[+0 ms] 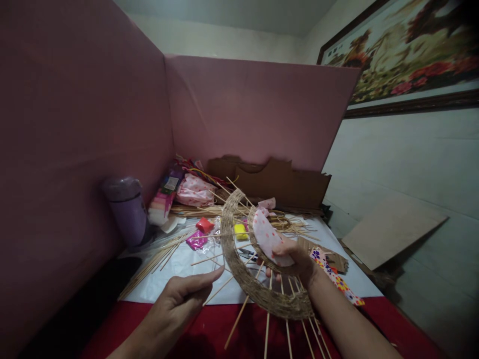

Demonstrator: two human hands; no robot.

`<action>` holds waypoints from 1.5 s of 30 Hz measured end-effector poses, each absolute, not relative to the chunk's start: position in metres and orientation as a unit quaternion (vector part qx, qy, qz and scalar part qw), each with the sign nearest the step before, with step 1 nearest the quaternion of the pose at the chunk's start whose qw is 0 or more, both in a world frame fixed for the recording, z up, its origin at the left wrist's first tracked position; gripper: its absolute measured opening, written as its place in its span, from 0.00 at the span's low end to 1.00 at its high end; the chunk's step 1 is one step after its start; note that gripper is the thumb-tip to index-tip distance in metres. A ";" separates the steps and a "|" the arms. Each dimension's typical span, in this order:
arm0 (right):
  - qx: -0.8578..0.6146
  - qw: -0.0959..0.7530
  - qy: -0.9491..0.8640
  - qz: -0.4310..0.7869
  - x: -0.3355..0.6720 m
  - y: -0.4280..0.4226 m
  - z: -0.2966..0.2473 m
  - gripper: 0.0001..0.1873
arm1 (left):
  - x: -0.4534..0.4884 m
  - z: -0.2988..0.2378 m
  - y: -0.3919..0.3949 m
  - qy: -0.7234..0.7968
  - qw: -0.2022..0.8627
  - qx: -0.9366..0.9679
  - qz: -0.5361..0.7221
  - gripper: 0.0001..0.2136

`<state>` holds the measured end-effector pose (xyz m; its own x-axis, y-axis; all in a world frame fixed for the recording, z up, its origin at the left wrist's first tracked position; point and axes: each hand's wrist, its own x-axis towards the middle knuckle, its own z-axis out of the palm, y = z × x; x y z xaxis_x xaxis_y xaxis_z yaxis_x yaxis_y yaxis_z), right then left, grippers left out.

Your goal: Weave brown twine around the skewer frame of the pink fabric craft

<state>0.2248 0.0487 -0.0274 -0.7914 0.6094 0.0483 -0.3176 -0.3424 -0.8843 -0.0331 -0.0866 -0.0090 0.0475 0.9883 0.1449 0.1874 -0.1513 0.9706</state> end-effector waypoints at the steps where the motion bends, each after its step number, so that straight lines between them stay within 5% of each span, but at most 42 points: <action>1: -0.150 0.291 -0.496 0.805 0.225 0.049 -0.028 0.30 | -0.032 -0.012 -0.086 0.490 0.454 0.572 0.477 0.16; 7: -0.159 0.313 -0.496 0.794 0.221 0.050 -0.027 0.29 | -0.023 -0.030 -0.085 0.446 0.584 0.445 0.511 0.22; 13: -0.167 0.325 -0.495 0.788 0.219 0.049 -0.025 0.27 | -0.013 -0.030 -0.089 0.456 0.594 0.420 0.513 0.24; 19: -0.170 0.325 -0.509 0.779 0.217 0.050 -0.027 0.25 | -0.018 -0.025 -0.093 0.508 0.478 0.524 0.490 0.22; 28: -0.171 0.331 -0.513 0.773 0.214 0.050 -0.030 0.29 | -0.020 -0.008 -0.094 0.616 0.164 0.725 0.259 0.18; 45: -0.155 0.318 -0.524 0.775 0.214 0.051 -0.029 0.26 | -0.006 -0.008 -0.094 0.602 0.074 0.755 0.249 0.16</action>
<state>0.2141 0.0506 -0.0292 -0.7495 0.6553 0.0939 -0.3316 -0.2488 -0.9100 -0.0065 -0.0939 -0.0076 0.1509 0.9461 0.2867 0.8729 -0.2636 0.4106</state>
